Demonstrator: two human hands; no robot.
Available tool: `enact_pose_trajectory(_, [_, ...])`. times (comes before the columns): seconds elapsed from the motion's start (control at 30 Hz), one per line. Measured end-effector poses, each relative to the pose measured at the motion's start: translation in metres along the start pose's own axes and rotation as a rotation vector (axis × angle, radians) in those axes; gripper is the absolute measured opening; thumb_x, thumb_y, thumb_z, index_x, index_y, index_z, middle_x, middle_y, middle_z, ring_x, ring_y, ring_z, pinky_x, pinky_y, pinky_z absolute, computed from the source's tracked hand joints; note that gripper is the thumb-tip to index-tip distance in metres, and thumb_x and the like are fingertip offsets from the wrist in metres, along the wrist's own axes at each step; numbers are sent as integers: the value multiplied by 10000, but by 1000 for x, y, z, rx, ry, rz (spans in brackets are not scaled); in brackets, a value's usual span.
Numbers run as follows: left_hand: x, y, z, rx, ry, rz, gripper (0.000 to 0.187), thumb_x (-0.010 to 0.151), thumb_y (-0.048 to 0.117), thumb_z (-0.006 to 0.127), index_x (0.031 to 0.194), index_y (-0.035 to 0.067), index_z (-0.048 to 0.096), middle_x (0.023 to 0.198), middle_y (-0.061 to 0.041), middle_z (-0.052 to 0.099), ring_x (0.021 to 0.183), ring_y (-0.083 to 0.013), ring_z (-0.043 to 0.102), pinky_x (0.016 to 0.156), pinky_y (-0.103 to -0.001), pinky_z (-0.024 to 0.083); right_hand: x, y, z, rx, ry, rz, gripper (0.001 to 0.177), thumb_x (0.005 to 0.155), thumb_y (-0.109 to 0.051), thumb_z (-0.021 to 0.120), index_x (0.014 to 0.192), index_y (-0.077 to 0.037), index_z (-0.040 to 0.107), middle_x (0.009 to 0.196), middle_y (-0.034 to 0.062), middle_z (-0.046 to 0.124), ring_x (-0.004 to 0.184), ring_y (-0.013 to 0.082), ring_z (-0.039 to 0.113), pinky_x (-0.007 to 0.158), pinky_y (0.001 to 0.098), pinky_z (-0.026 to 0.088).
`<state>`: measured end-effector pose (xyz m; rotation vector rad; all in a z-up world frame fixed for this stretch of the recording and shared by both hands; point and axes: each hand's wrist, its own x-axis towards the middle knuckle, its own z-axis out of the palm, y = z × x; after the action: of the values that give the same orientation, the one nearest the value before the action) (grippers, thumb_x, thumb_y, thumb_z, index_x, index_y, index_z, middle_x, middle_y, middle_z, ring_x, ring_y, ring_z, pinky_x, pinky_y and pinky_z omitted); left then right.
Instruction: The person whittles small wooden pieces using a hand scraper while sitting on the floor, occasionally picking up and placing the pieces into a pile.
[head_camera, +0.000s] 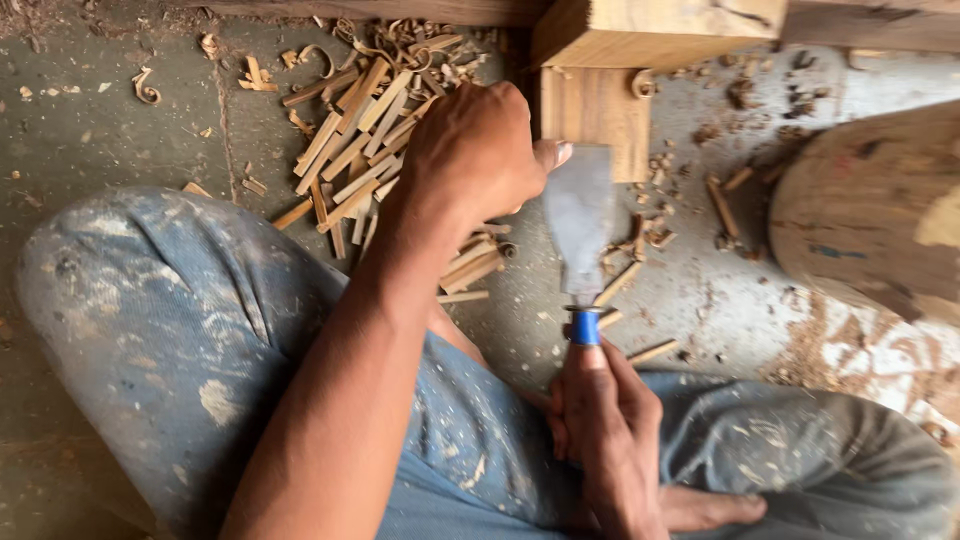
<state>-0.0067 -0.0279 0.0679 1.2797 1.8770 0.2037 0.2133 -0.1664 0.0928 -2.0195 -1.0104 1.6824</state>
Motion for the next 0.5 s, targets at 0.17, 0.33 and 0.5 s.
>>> enact_pose_trajectory(0.17, [-3, 7, 33, 84, -213, 242, 376, 970, 392, 707, 868, 33, 753, 702, -97, 682, 641, -251, 680, 605, -417, 556, -23, 13, -51, 196, 262, 18, 429, 1011, -421, 463, 1111, -31, 611, 715, 82, 573, 489, 148, 473, 412, 298, 382])
enact_pose_trajectory(0.33, [-26, 29, 119, 187, 6, 610, 540, 637, 425, 940, 840, -17, 706, 694, -168, 676, 616, -271, 676, 627, -406, 605, -36, 30, -96, 244, 296, -116, 415, 1036, -377, 476, 1270, -71, 632, 720, 95, 557, 488, 161, 477, 418, 299, 392])
enact_pose_trajectory(0.5, [-35, 33, 145, 292, -164, 465, 159, 834, 134, 780, 890, -7, 731, 834, -190, 746, 723, -249, 715, 710, -374, 616, -38, 47, -100, 287, 273, -162, 406, 1032, -345, 525, 1264, -26, 621, 740, 74, 569, 518, 141, 498, 443, 289, 416])
